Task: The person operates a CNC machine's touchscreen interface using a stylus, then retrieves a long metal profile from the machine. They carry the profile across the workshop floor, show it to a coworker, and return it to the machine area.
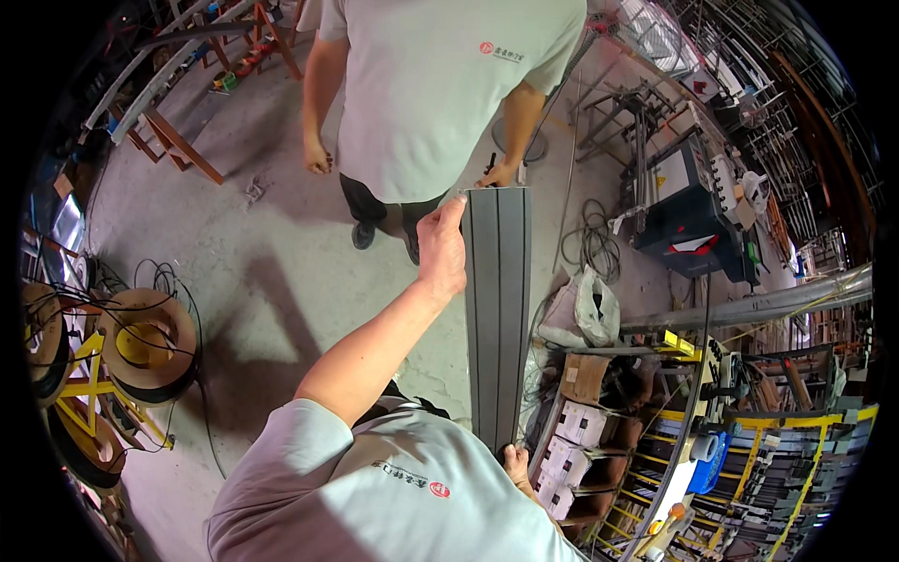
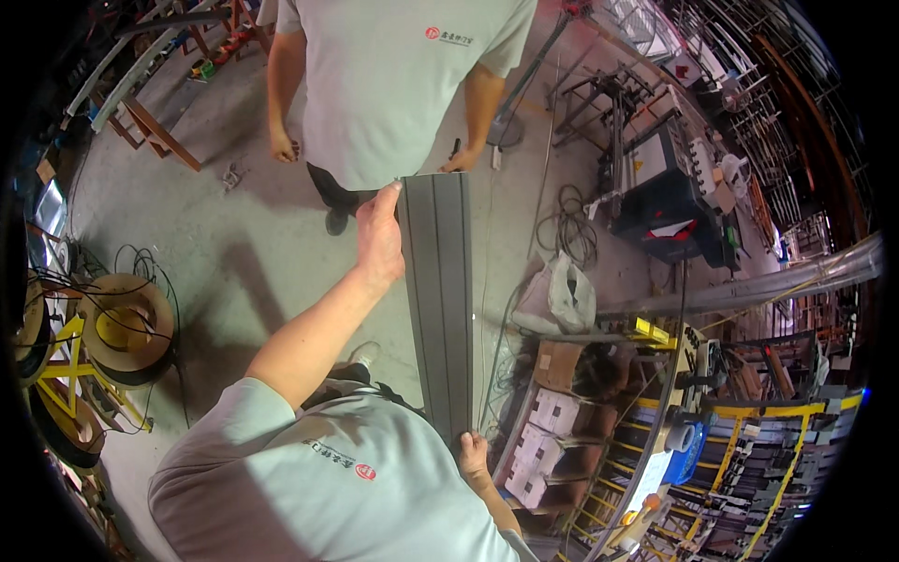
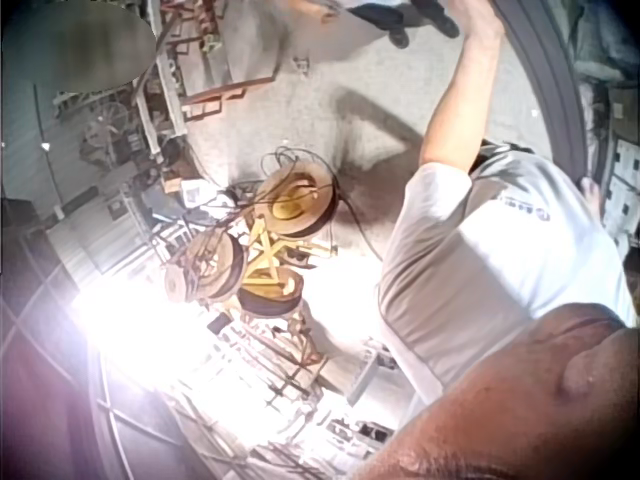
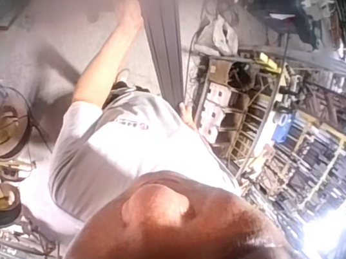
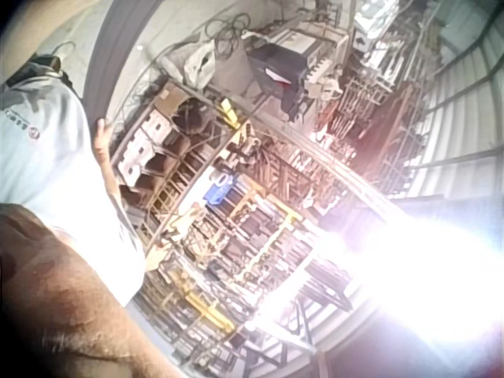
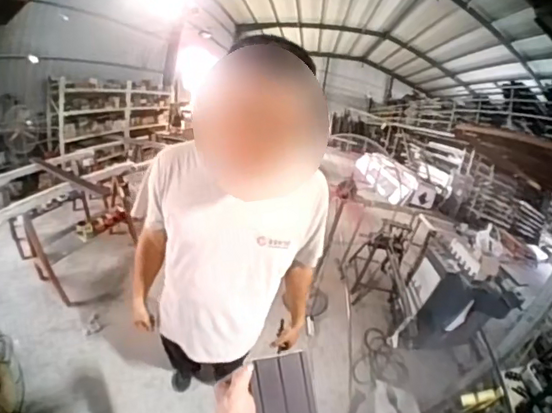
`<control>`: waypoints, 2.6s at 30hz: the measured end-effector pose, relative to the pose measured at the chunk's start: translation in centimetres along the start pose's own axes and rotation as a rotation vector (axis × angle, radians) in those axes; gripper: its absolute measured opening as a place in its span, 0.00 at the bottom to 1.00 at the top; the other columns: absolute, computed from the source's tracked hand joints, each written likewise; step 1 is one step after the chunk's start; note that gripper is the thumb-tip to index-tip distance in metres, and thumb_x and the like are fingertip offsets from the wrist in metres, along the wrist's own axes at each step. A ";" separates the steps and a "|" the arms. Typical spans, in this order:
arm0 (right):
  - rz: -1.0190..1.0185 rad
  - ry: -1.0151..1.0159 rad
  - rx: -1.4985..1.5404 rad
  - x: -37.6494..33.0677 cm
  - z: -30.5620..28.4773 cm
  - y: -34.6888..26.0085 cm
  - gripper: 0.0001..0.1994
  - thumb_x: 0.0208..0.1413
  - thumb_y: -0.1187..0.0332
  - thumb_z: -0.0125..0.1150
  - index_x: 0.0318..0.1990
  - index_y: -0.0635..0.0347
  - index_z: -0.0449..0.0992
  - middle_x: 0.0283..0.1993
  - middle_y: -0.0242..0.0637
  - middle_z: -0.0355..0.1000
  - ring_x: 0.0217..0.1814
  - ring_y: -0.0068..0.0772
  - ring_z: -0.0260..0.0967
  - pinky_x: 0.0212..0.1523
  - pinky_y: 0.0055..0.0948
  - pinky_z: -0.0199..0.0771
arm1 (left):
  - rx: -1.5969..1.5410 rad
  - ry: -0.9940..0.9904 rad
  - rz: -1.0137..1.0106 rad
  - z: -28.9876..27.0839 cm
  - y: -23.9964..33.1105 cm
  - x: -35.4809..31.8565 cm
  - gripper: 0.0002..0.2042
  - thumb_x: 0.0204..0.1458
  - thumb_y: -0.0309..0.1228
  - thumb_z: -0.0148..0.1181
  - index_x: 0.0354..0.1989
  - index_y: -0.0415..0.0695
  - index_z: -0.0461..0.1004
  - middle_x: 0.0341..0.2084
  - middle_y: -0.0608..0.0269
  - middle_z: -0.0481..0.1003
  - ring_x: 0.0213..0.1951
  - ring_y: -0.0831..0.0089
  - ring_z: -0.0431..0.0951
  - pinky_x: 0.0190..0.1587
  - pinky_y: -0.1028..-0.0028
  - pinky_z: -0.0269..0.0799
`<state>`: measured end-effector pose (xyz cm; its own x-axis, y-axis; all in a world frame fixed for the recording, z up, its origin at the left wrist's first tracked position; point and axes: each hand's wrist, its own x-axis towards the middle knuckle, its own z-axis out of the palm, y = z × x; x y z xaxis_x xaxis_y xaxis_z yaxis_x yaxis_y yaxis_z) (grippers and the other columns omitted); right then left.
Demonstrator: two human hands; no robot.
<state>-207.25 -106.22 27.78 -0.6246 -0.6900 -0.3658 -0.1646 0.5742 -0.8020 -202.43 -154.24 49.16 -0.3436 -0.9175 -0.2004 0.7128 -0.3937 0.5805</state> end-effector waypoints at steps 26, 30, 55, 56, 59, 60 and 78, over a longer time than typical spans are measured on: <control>0.002 -0.010 -0.134 -1.0 -0.7 1.7 0.31 0.59 0.42 0.48 0.28 0.70 0.68 0.19 0.43 0.62 0.25 0.33 0.59 0.27 0.38 0.62 | 0.091 -0.243 -0.316 -11.8 -7.8 -10.8 0.12 0.58 0.25 0.53 0.49 0.36 0.72 0.46 0.61 0.76 0.50 0.71 0.74 0.56 0.71 0.66; -0.016 0.001 -0.103 -1.2 -0.4 0.2 0.31 0.60 0.43 0.48 0.27 0.70 0.68 0.19 0.42 0.61 0.25 0.32 0.58 0.27 0.37 0.61 | 0.113 -0.260 -0.334 -11.6 -7.1 -10.7 0.12 0.59 0.27 0.53 0.50 0.36 0.71 0.46 0.61 0.76 0.50 0.71 0.74 0.55 0.71 0.67; 0.365 -0.155 0.174 1.4 0.0 -4.3 0.43 0.58 0.34 0.46 0.58 0.75 0.67 0.55 0.50 0.70 0.59 0.40 0.65 0.60 0.34 0.63 | 0.205 -0.298 -0.329 -8.4 -5.6 -8.6 0.11 0.53 0.28 0.65 0.41 0.36 0.76 0.35 0.68 0.77 0.37 0.82 0.73 0.45 0.77 0.69; 0.359 -0.113 0.037 1.9 0.5 -2.1 0.44 0.60 0.34 0.43 0.57 0.77 0.68 0.53 0.48 0.71 0.56 0.38 0.67 0.57 0.32 0.65 | 0.222 -0.330 -0.323 -8.5 -5.9 -8.6 0.11 0.53 0.28 0.65 0.41 0.36 0.76 0.35 0.69 0.77 0.37 0.82 0.73 0.45 0.78 0.69; 0.409 -0.070 0.136 2.5 1.7 -1.5 0.46 0.59 0.32 0.41 0.57 0.79 0.67 0.54 0.51 0.71 0.57 0.40 0.67 0.57 0.35 0.65 | 0.252 -0.404 -0.305 -7.2 -5.6 -9.6 0.10 0.53 0.25 0.64 0.43 0.36 0.76 0.36 0.66 0.79 0.38 0.79 0.75 0.46 0.75 0.71; 0.395 -0.081 0.181 2.7 1.8 -1.6 0.46 0.59 0.32 0.41 0.57 0.79 0.67 0.54 0.51 0.71 0.56 0.41 0.67 0.57 0.35 0.65 | 0.260 -0.434 -0.291 -6.5 -5.2 -9.7 0.10 0.53 0.24 0.63 0.43 0.36 0.76 0.37 0.65 0.79 0.39 0.78 0.77 0.47 0.74 0.72; 0.297 -0.091 0.139 3.6 2.7 -1.1 0.43 0.62 0.35 0.33 0.47 0.77 0.72 0.44 0.51 0.75 0.48 0.39 0.68 0.51 0.37 0.66 | 0.270 -0.370 -0.263 -6.1 -5.2 -9.6 0.07 0.52 0.26 0.67 0.38 0.40 0.79 0.33 0.73 0.78 0.35 0.85 0.73 0.43 0.79 0.70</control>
<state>-207.27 -110.55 26.08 -0.5580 -0.5416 -0.6287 0.1237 0.6949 -0.7084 -199.14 -143.77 43.29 -0.7170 -0.6894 -0.1030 0.4073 -0.5342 0.7407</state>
